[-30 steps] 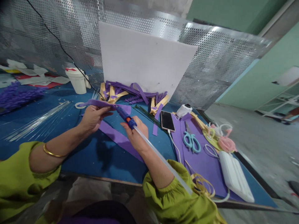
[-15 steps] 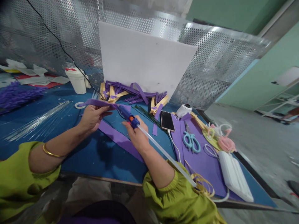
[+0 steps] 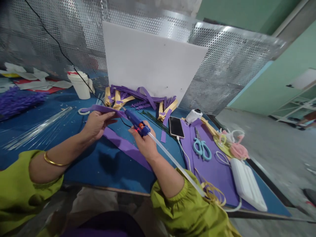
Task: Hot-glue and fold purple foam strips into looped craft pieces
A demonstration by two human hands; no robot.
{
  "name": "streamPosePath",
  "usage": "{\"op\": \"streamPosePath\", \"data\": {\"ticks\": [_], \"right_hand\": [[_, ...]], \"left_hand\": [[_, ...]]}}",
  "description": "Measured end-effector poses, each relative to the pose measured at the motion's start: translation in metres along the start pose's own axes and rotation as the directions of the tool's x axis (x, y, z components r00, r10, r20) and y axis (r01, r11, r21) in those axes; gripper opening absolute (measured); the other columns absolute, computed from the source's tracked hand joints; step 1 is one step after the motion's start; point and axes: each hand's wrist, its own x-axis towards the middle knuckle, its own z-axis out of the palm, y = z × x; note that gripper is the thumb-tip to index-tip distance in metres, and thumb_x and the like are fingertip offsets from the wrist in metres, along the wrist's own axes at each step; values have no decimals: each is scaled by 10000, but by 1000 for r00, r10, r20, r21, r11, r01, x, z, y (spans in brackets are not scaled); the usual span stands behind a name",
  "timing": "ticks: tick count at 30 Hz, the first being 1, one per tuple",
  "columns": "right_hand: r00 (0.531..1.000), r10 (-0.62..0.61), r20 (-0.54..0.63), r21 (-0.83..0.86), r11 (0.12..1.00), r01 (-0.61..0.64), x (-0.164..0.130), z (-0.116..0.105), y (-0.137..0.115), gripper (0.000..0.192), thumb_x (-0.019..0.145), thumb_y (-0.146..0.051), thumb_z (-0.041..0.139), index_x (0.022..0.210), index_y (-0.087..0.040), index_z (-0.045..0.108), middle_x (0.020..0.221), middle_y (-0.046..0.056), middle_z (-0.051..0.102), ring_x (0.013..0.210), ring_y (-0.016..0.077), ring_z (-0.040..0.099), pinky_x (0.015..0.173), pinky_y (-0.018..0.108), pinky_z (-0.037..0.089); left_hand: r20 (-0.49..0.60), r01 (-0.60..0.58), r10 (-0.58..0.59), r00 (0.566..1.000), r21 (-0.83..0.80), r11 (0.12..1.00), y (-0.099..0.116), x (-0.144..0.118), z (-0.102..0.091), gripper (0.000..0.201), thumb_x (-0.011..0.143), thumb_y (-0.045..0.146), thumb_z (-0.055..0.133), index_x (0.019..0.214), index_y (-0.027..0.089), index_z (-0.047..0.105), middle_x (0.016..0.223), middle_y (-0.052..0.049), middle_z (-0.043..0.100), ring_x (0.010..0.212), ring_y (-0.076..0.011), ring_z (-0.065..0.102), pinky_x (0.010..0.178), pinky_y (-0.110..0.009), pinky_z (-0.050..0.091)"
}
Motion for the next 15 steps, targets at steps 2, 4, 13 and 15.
{"op": "streamPosePath", "data": {"ticks": [2,4,13,15], "right_hand": [[999,20,-31,-30,999,-21,1,0,1,326,881,-527,611,900,-202,624,822,26,657,690,162,602,674,295,487],[997,41,-59,-59,997,-44,2,0,4,320,882,-523,610,907,-205,632,798,22,658,708,169,613,690,295,487],[996,40,-80,-67,997,-45,6,-1,7,301,886,-511,598,894,-211,621,793,23,652,762,189,628,747,306,488],[997,25,-71,-45,999,-28,5,-1,4,302,887,-508,591,900,-207,615,833,31,661,794,194,634,763,307,493]], "left_hand": [[25,108,-111,993,119,987,-1,-1,-2,305,565,304,859,763,138,698,763,-74,737,748,-216,722,620,-269,556],[78,230,-261,962,276,933,-3,0,-4,299,559,309,861,715,134,675,718,-80,726,714,-217,718,594,-265,551],[339,-334,-43,940,939,86,26,-18,-3,474,864,504,617,514,185,630,571,-90,659,639,-245,663,592,-321,454],[562,-599,354,748,801,-6,34,-46,11,296,909,410,613,738,195,722,730,-65,727,742,-212,674,693,-313,479]]}}
